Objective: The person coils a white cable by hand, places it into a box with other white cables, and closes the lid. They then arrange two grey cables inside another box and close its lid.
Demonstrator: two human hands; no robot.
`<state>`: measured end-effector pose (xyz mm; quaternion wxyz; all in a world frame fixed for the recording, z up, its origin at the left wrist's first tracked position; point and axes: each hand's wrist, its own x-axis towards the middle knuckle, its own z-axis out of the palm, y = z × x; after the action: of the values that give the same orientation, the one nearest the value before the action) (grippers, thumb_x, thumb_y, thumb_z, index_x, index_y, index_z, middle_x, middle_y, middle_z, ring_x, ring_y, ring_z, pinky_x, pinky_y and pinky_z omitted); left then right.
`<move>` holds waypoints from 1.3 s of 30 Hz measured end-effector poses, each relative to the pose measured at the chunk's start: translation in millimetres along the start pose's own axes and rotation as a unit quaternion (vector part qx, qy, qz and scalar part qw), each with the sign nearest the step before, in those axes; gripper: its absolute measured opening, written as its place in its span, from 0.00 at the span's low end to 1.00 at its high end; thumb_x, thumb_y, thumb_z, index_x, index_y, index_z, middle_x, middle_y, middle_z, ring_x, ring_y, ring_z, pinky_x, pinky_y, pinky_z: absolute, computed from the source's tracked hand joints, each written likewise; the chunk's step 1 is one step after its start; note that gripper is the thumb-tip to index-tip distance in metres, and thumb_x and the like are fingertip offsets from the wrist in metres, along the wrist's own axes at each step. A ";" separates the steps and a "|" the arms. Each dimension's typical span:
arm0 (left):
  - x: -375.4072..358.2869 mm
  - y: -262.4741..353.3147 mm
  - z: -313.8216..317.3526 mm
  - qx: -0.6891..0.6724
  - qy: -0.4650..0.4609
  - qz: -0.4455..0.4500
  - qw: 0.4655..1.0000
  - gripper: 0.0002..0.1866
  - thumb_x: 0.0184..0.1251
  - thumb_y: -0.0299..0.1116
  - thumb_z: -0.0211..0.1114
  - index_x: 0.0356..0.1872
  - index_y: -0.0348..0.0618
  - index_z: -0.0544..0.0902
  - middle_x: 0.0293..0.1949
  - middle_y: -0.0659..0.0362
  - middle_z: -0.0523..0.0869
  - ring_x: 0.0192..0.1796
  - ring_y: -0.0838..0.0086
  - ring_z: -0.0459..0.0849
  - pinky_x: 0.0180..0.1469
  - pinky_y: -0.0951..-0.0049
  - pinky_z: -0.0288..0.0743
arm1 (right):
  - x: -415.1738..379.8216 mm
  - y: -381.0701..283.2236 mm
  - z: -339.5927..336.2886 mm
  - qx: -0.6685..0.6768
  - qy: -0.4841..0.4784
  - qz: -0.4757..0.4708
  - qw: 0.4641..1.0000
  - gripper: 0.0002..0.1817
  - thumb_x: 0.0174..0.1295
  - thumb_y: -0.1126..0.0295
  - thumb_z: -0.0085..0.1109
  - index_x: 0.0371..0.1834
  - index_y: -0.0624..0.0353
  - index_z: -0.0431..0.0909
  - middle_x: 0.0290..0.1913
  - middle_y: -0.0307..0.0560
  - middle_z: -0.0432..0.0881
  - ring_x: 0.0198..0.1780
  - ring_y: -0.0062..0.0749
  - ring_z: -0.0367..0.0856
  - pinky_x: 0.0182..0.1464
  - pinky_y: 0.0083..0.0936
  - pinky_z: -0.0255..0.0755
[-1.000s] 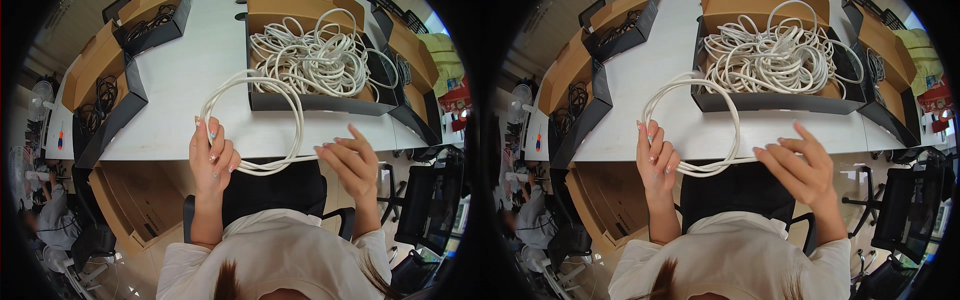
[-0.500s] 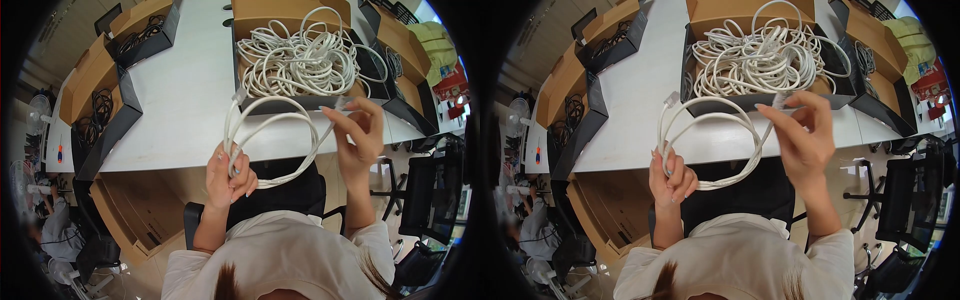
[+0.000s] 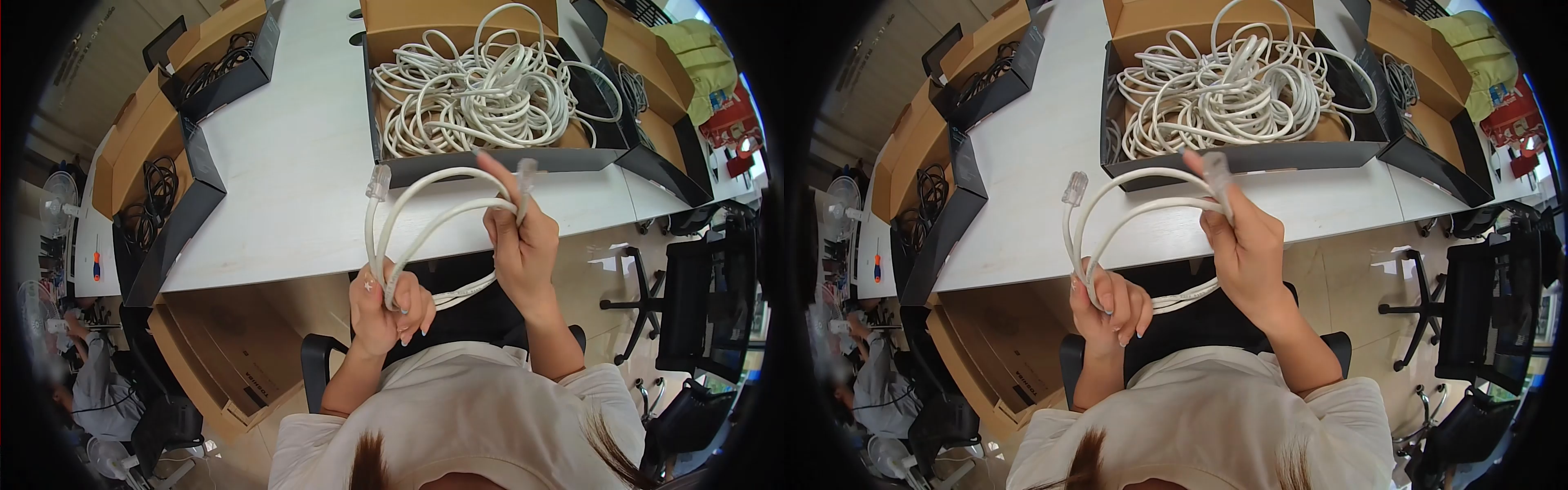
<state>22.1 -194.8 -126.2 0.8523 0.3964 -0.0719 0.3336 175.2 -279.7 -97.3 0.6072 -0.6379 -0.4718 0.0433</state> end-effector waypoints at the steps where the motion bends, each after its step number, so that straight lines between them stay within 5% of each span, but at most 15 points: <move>1: 0.5 3.9 2.1 0.030 0.019 -0.005 0.999 0.23 0.76 0.48 0.42 0.29 0.37 0.68 0.09 0.61 0.65 0.06 0.79 0.61 0.12 0.74 0.65 | 0.4 1.0 -2.3 -0.013 -0.030 -0.016 0.999 0.24 0.60 0.86 0.47 0.61 0.61 0.73 0.41 0.48 0.83 0.26 0.24 0.75 0.28 0.17 0.67; 3: 1.9 12.5 9.4 0.089 0.057 -0.013 0.994 0.23 0.77 0.47 0.41 0.30 0.35 0.69 0.09 0.60 0.65 0.06 0.78 0.62 0.11 0.75 0.67 | 6.1 0.8 -10.8 -0.056 -0.135 -0.077 0.986 0.30 0.53 0.89 0.49 0.62 0.59 0.71 0.53 0.54 0.80 0.30 0.35 0.81 0.30 0.19 0.72; 7: 10.6 18.7 8.4 0.179 0.106 -0.184 0.961 0.21 0.78 0.41 0.39 0.37 0.31 0.72 0.10 0.61 0.68 0.06 0.81 0.65 0.10 0.82 0.68 | -1.7 -14.1 -4.9 -0.155 -0.254 -0.135 0.945 0.30 0.53 0.81 0.52 0.62 0.52 0.70 0.33 0.43 0.79 0.26 0.36 0.79 0.23 0.25 0.70; 15: 21.5 27.5 -10.1 0.045 -0.031 -0.250 0.967 0.20 0.78 0.39 0.38 0.41 0.30 0.73 0.17 0.56 0.73 0.14 0.77 0.75 0.20 0.77 0.77 | -2.9 -15.8 -12.1 -0.239 -0.243 -0.173 0.924 0.30 0.52 0.77 0.53 0.63 0.57 0.69 0.28 0.40 0.73 0.21 0.31 0.77 0.20 0.24 0.70; 16: 22.9 24.2 -16.4 0.047 -0.077 -0.243 0.966 0.25 0.78 0.47 0.37 0.41 0.32 0.73 0.20 0.55 0.75 0.15 0.78 0.72 0.20 0.81 0.72 | -0.4 -15.6 -15.0 -0.257 -0.239 -0.168 0.921 0.30 0.52 0.77 0.53 0.64 0.58 0.68 0.27 0.40 0.73 0.21 0.31 0.76 0.21 0.25 0.70; 19: 20.4 20.4 -18.6 -0.001 -0.015 -0.267 0.964 0.30 0.76 0.55 0.34 0.42 0.35 0.72 0.20 0.59 0.72 0.14 0.82 0.64 0.18 0.85 0.60 | 3.5 -14.6 -20.7 -0.355 -0.232 -0.173 0.889 0.33 0.51 0.77 0.52 0.67 0.59 0.65 0.26 0.40 0.70 0.20 0.28 0.73 0.21 0.25 0.69; 20: 17.1 18.6 -12.0 -0.022 0.024 -0.258 0.965 0.33 0.69 0.65 0.43 0.43 0.39 0.70 0.20 0.65 0.67 0.16 0.87 0.57 0.19 0.86 0.49 | 4.2 -14.6 -20.5 -0.392 -0.231 -0.177 0.873 0.35 0.51 0.76 0.53 0.68 0.60 0.63 0.26 0.40 0.69 0.19 0.27 0.72 0.21 0.25 0.69; 23: 16.4 19.8 3.8 0.184 0.094 -0.241 0.948 0.38 0.53 0.70 0.61 0.44 0.40 0.69 0.21 0.70 0.62 0.19 0.90 0.56 0.21 0.86 0.49 | 5.9 -21.1 -16.6 -0.416 -0.237 -0.215 0.851 0.37 0.51 0.75 0.53 0.70 0.61 0.60 0.24 0.38 0.66 0.17 0.23 0.69 0.19 0.23 0.68; 24: 17.0 19.0 3.3 0.234 0.083 -0.237 0.939 0.44 0.38 0.69 0.72 0.44 0.41 0.69 0.22 0.71 0.62 0.21 0.91 0.57 0.22 0.86 0.48 | 9.2 -23.8 -17.9 -0.410 -0.249 -0.225 0.848 0.38 0.53 0.73 0.53 0.71 0.62 0.58 0.24 0.37 0.65 0.17 0.21 0.68 0.19 0.20 0.66; 27: 24.1 16.3 0.5 0.227 0.106 -0.210 0.945 0.44 0.36 0.67 0.75 0.45 0.40 0.69 0.22 0.72 0.61 0.21 0.91 0.57 0.21 0.86 0.49 | 10.0 -24.8 -17.8 -0.373 -0.272 -0.230 0.857 0.38 0.55 0.69 0.56 0.71 0.64 0.57 0.24 0.38 0.64 0.16 0.21 0.68 0.18 0.21 0.65; 28: 26.7 19.7 3.0 0.247 0.080 -0.196 0.946 0.38 0.49 0.67 0.67 0.43 0.41 0.70 0.21 0.71 0.63 0.20 0.90 0.59 0.20 0.86 0.49 | 12.4 -27.0 -19.4 -0.359 -0.279 -0.223 0.862 0.39 0.58 0.64 0.57 0.72 0.64 0.55 0.25 0.40 0.65 0.18 0.26 0.69 0.20 0.23 0.66; 31: 45.8 35.1 19.2 0.256 0.074 -0.170 0.949 0.31 0.64 0.65 0.54 0.42 0.41 0.71 0.20 0.69 0.66 0.18 0.89 0.61 0.19 0.86 0.50 | 31.9 -32.0 -31.3 -0.271 -0.248 -0.225 0.902 0.39 0.60 0.61 0.57 0.72 0.64 0.53 0.26 0.42 0.65 0.21 0.31 0.71 0.21 0.26 0.67; 33: 76.9 48.9 29.9 0.329 0.076 -0.154 0.929 0.27 0.74 0.59 0.41 0.39 0.41 0.72 0.19 0.69 0.65 0.16 0.87 0.60 0.17 0.85 0.49 | 56.5 -28.6 -34.8 -0.266 -0.200 -0.223 0.916 0.35 0.64 0.65 0.55 0.72 0.60 0.54 0.34 0.48 0.76 0.28 0.39 0.77 0.26 0.30 0.70; 36: 152.2 60.3 21.7 0.401 0.095 -0.144 0.899 0.24 0.76 0.52 0.42 0.38 0.40 0.75 0.19 0.71 0.60 0.15 0.86 0.55 0.16 0.83 0.49 | 113.8 -13.3 -23.0 -0.259 -0.064 -0.238 0.934 0.23 0.68 0.65 0.50 0.65 0.57 0.67 0.34 0.53 0.79 0.33 0.48 0.80 0.35 0.38 0.73; 39: 230.3 61.5 -13.0 0.399 0.043 -0.177 0.899 0.24 0.76 0.52 0.44 0.38 0.39 0.76 0.19 0.72 0.59 0.17 0.85 0.53 0.18 0.82 0.50 | 182.6 6.9 -28.1 -0.369 -0.126 -0.262 0.883 0.19 0.70 0.58 0.45 0.57 0.55 0.75 0.43 0.50 0.80 0.44 0.46 0.78 0.47 0.40 0.70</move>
<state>158.5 -39.1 -7.2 0.6698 0.6947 0.1754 0.1950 297.3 -179.6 -1.1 0.2523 -0.6580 -0.6761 -0.2150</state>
